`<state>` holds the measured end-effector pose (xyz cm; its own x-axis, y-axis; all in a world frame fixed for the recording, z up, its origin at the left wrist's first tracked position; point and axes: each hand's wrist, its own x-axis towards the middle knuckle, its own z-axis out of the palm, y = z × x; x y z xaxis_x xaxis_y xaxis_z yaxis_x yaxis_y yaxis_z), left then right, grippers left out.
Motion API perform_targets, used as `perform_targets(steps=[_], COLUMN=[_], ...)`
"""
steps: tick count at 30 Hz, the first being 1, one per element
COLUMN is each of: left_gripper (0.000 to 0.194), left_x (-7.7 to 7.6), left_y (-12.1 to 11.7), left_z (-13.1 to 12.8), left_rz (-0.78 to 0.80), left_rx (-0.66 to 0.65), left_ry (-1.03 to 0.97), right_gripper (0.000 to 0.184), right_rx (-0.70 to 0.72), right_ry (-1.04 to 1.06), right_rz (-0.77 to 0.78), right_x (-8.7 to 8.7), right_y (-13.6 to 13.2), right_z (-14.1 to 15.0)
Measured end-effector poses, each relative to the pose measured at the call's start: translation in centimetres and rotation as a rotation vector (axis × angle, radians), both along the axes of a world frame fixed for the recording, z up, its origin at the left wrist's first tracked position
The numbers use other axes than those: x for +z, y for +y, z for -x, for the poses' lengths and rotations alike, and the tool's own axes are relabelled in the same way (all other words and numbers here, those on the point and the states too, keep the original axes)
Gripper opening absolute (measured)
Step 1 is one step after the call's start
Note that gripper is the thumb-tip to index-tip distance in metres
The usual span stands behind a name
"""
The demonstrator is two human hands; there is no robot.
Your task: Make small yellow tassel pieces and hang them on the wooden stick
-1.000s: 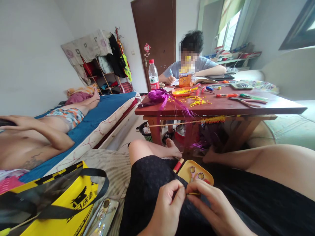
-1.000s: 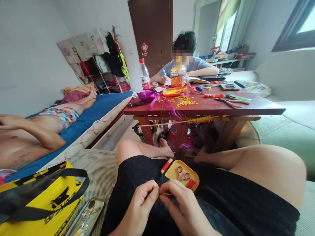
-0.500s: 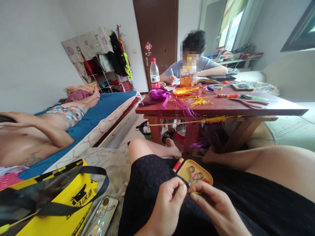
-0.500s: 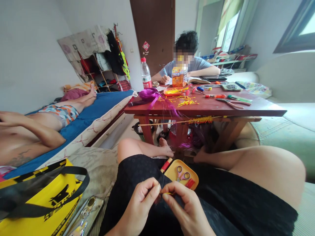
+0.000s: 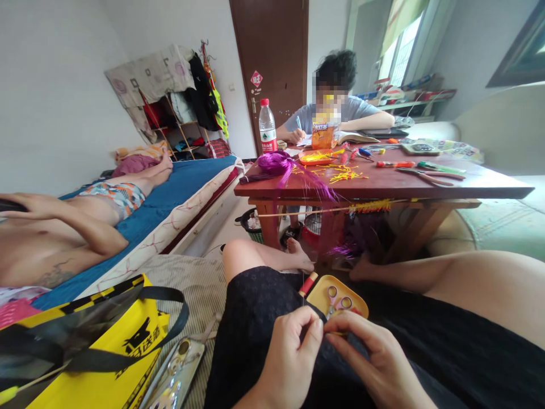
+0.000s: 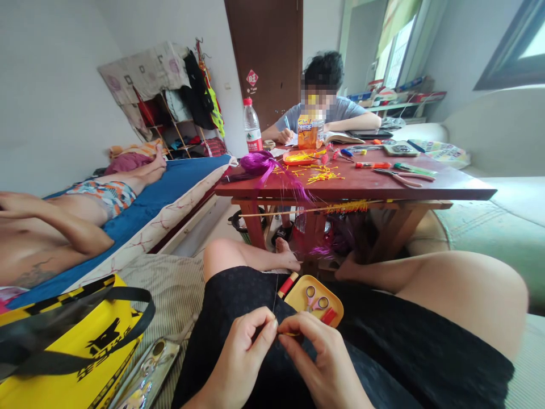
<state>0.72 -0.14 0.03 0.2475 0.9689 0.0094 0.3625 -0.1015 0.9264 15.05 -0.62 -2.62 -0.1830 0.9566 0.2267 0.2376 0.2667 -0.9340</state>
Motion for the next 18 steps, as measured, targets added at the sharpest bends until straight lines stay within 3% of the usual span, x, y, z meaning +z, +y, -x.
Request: perform_targets(steps=[12, 18], left_gripper=[0.026, 0.025], left_x=[-1.1, -1.2], left_y=[0.7, 0.6], left_z=[-0.6, -0.9], left_rz=[0.262, 0.303], left_rx=[0.013, 0.058], left_ry=[-0.289, -0.374], right_gripper=[0.017, 0.019], right_rx=[0.115, 0.083], right_ry=[0.112, 0.186], right_rz=[0.114, 0.139], right_x=[-0.6, -0.7], right_y=[-0.6, -0.7], right_z=[0.0, 0.2])
